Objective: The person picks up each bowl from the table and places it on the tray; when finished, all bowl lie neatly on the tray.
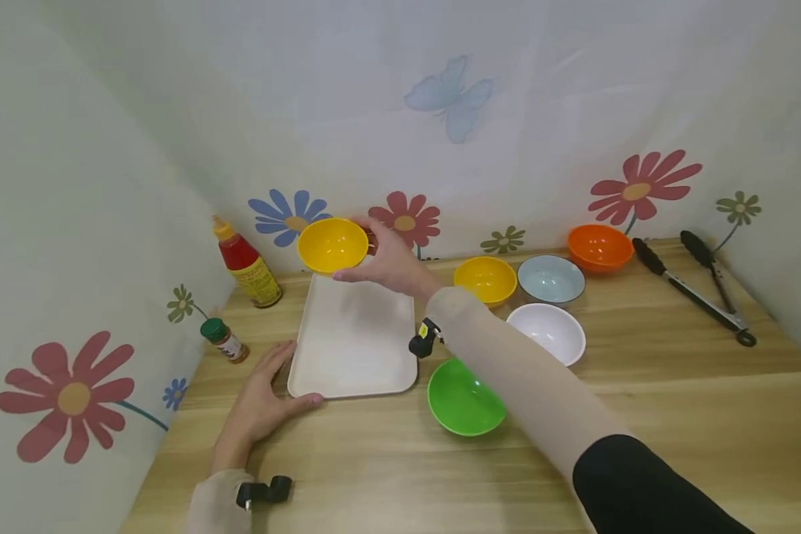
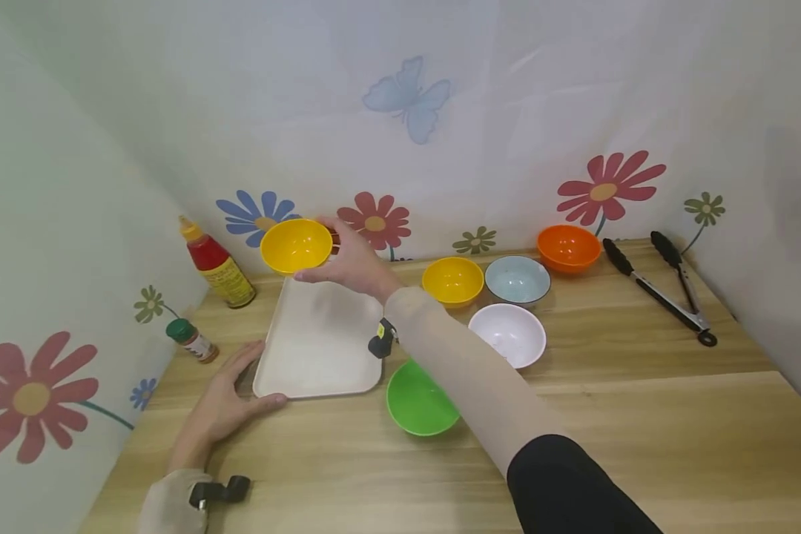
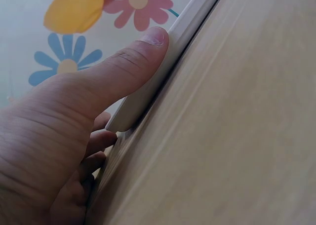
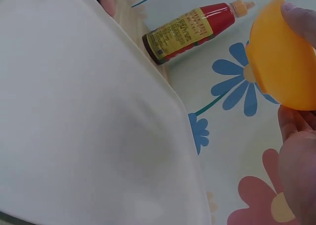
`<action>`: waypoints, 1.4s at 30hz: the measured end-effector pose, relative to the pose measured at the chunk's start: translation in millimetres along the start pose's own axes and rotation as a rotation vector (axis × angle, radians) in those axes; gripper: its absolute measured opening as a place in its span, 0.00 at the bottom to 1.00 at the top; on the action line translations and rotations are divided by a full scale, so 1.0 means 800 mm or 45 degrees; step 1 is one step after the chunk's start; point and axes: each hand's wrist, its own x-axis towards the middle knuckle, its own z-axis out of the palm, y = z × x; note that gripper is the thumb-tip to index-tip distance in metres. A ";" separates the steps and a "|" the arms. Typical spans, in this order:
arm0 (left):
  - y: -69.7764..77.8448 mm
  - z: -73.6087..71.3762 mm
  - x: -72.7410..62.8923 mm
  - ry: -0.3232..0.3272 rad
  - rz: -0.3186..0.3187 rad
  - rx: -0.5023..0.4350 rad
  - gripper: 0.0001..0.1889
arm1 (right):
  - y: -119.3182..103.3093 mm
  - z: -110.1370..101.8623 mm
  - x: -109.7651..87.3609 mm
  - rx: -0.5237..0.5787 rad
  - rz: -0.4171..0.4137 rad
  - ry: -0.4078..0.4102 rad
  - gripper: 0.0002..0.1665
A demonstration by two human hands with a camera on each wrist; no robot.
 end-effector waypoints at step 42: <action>0.003 -0.003 -0.004 -0.007 -0.040 0.033 0.67 | 0.071 0.038 0.020 -0.289 0.301 -0.180 0.60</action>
